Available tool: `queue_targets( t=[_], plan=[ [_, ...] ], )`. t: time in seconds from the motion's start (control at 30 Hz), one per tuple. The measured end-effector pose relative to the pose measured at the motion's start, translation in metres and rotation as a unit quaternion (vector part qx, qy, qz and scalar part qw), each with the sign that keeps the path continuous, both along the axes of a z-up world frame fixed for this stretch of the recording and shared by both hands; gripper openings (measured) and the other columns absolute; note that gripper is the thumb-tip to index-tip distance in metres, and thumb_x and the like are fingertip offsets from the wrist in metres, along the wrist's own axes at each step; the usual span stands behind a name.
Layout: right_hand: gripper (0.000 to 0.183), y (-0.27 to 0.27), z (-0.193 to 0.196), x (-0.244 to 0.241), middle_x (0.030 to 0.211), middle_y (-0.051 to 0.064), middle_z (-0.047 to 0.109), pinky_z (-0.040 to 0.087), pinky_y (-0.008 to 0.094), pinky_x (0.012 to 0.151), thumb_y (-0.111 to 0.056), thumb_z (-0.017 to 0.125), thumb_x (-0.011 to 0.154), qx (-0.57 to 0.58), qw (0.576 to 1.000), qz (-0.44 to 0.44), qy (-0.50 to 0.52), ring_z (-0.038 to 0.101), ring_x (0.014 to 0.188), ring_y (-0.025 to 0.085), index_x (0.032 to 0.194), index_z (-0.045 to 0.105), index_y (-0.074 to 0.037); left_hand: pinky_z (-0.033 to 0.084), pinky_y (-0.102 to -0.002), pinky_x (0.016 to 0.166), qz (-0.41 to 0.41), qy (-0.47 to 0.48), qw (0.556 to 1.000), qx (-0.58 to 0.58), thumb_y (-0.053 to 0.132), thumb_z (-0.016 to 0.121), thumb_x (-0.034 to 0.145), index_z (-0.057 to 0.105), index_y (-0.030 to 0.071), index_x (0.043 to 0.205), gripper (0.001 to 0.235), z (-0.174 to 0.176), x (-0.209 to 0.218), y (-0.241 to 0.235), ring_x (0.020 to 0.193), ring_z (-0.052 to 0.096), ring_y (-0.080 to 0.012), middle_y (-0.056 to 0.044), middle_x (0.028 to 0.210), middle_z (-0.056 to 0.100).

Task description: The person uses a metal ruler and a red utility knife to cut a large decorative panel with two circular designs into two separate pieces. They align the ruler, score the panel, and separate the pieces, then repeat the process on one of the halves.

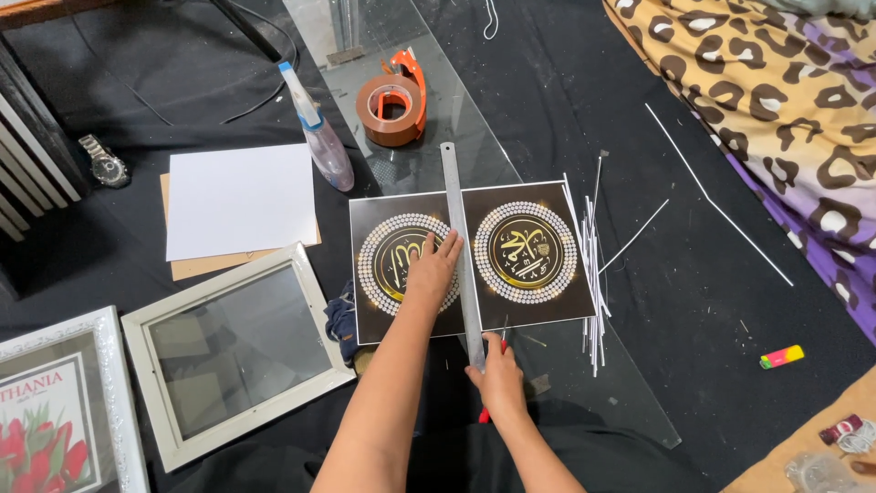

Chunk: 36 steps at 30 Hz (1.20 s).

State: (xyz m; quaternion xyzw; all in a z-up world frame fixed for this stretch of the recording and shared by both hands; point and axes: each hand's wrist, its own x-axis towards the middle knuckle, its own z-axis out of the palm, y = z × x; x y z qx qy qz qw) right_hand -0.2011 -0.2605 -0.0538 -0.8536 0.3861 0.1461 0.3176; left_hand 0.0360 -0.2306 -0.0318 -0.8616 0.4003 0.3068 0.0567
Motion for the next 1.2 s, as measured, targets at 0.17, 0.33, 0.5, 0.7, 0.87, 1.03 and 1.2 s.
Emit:
queue_targets(
  t=[0.17,0.33,0.5,0.7,0.87,1.03,1.2],
  plan=[
    [0.061,0.0,-0.003,-0.001,0.106,0.017,0.061,0.052,0.052,0.083,-0.024,0.077,0.087,-0.007,1.0,0.01,0.001,0.065,0.094,0.043,0.137,0.042,-0.026,0.031,-0.056,0.12,0.003,-0.004,1.0,-0.004,-0.002,0.053,0.099,-0.002,0.023,0.167,0.091,-0.003,-0.001,0.0,0.16,0.002,-0.0357,0.007,0.175,-0.008],
    [0.056,0.0,0.002,0.0,0.105,0.016,0.061,0.051,0.051,0.084,-0.024,0.075,0.09,-0.005,1.0,0.013,0.002,0.065,0.092,0.041,0.137,0.044,-0.025,0.03,-0.056,0.121,0.002,0.0,1.0,0.0,-0.006,0.052,0.098,-0.003,0.022,0.167,0.093,0.003,0.0,0.0,0.16,0.001,-0.0356,0.007,0.175,-0.01],
    [0.054,0.0,0.001,0.0,0.106,0.016,0.061,0.052,0.051,0.081,-0.025,0.075,0.09,-0.003,1.0,0.01,0.002,0.065,0.092,0.042,0.135,0.045,-0.025,0.032,-0.057,0.119,0.009,-0.008,1.0,-0.018,-0.007,0.053,0.096,-0.001,0.022,0.167,0.095,-0.003,-0.002,0.001,0.159,0.002,-0.0358,0.007,0.175,-0.006],
    [0.051,0.001,0.008,0.001,0.106,0.017,0.061,0.053,0.05,0.081,-0.025,0.073,0.092,-0.005,1.0,0.011,0.005,0.066,0.091,0.043,0.135,0.046,-0.024,0.031,-0.056,0.12,0.002,-0.01,1.0,-0.011,-0.004,0.054,0.096,-0.002,0.023,0.167,0.095,-0.006,-0.001,0.0,0.159,0.002,-0.0361,0.007,0.175,-0.008],
    [0.05,0.001,0.006,0.001,0.106,0.017,0.06,0.052,0.051,0.08,-0.025,0.073,0.091,-0.002,1.0,0.008,0.003,0.065,0.09,0.045,0.134,0.046,-0.024,0.032,-0.056,0.119,0.007,-0.008,1.0,-0.014,-0.004,0.054,0.097,-0.001,0.023,0.167,0.094,-0.004,-0.001,0.0,0.159,0.002,-0.0356,0.007,0.175,-0.006],
    [0.053,0.0,-0.003,-0.001,0.105,0.017,0.061,0.053,0.051,0.08,-0.025,0.075,0.089,-0.017,1.0,0.017,-0.009,0.065,0.09,0.044,0.133,0.046,-0.023,0.031,-0.056,0.12,0.007,-0.003,1.0,-0.016,-0.001,0.056,0.097,-0.001,0.023,0.167,0.093,-0.005,0.0,0.001,0.16,0.002,-0.036,0.007,0.175,-0.007],
    [0.052,0.0,-0.006,-0.002,0.105,0.017,0.06,0.053,0.052,0.08,-0.026,0.075,0.09,-0.013,1.0,0.014,-0.004,0.065,0.09,0.045,0.133,0.046,-0.024,0.031,-0.057,0.121,0.005,-0.004,1.0,-0.011,-0.001,0.057,0.096,-0.002,0.022,0.167,0.095,-0.002,-0.001,0.001,0.159,0.002,-0.0359,0.007,0.175,-0.008]
  ],
)
